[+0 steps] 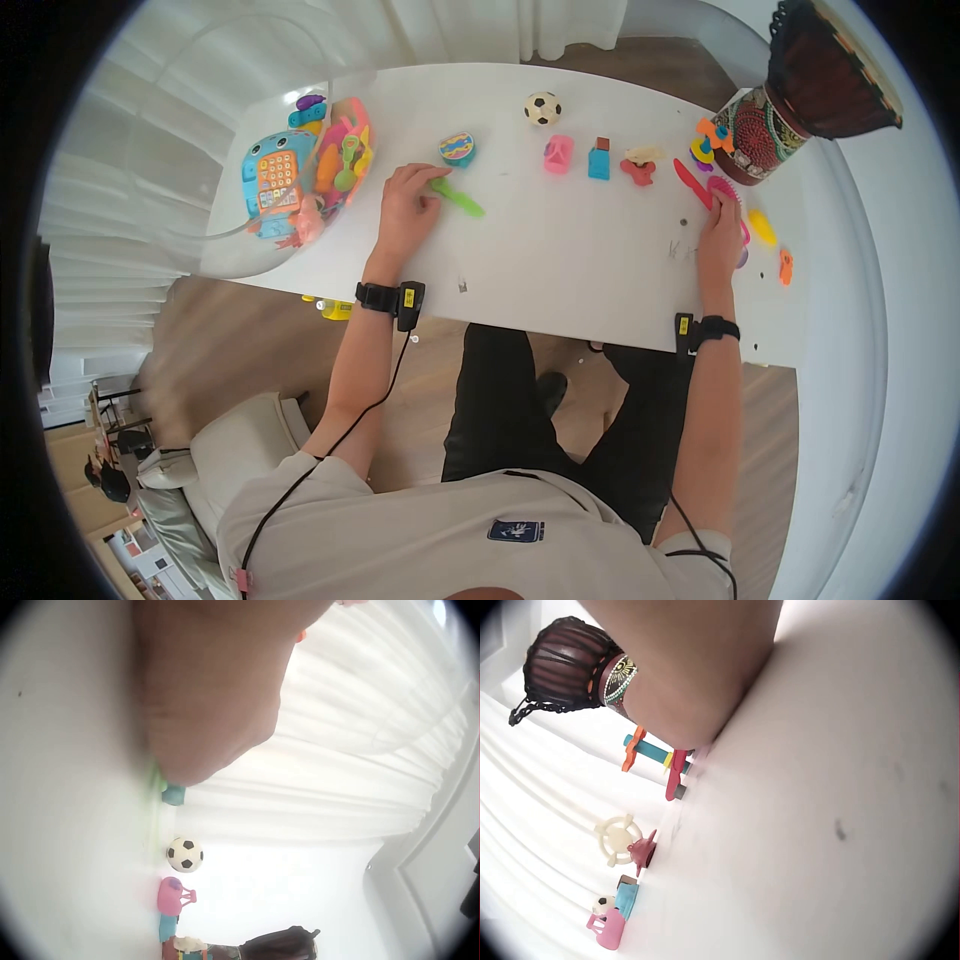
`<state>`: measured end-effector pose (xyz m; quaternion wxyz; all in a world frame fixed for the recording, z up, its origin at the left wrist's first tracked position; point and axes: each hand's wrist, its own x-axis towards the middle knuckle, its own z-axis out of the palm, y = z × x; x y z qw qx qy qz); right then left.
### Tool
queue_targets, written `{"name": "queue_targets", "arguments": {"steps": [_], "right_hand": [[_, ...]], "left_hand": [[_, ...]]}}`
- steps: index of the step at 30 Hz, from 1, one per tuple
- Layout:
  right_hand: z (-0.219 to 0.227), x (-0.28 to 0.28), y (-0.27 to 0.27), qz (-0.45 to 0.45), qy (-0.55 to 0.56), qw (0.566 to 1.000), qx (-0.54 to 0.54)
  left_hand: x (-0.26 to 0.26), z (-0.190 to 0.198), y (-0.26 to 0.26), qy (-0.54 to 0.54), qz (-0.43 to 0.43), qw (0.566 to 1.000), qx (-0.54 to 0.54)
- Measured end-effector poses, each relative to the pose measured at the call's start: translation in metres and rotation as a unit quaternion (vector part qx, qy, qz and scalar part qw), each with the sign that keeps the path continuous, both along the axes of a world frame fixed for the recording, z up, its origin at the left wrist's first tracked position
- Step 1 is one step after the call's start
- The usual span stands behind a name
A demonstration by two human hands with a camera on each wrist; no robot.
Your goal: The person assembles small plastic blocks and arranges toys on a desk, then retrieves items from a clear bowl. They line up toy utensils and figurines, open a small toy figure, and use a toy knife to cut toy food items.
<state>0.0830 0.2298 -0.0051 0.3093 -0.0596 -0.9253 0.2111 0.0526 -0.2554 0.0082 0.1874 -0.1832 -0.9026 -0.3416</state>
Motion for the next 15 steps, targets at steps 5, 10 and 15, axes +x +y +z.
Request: {"name": "queue_targets", "arguments": {"steps": [5,10,15], "right_hand": [[-0.018,0.011,0.016,0.013,-0.014,1.000,-0.020],[-0.022,0.038,0.009,0.025,-0.016,0.999,-0.021],[-0.020,0.035,0.003,-0.007,-0.012,1.000,-0.021]], "left_hand": [[-0.005,-0.003,0.002,0.061,-0.009,0.997,0.046],[-0.022,0.009,0.016,0.130,-0.004,0.991,-0.020],[-0.054,-0.003,0.024,0.015,-0.016,0.996,-0.085]]}}
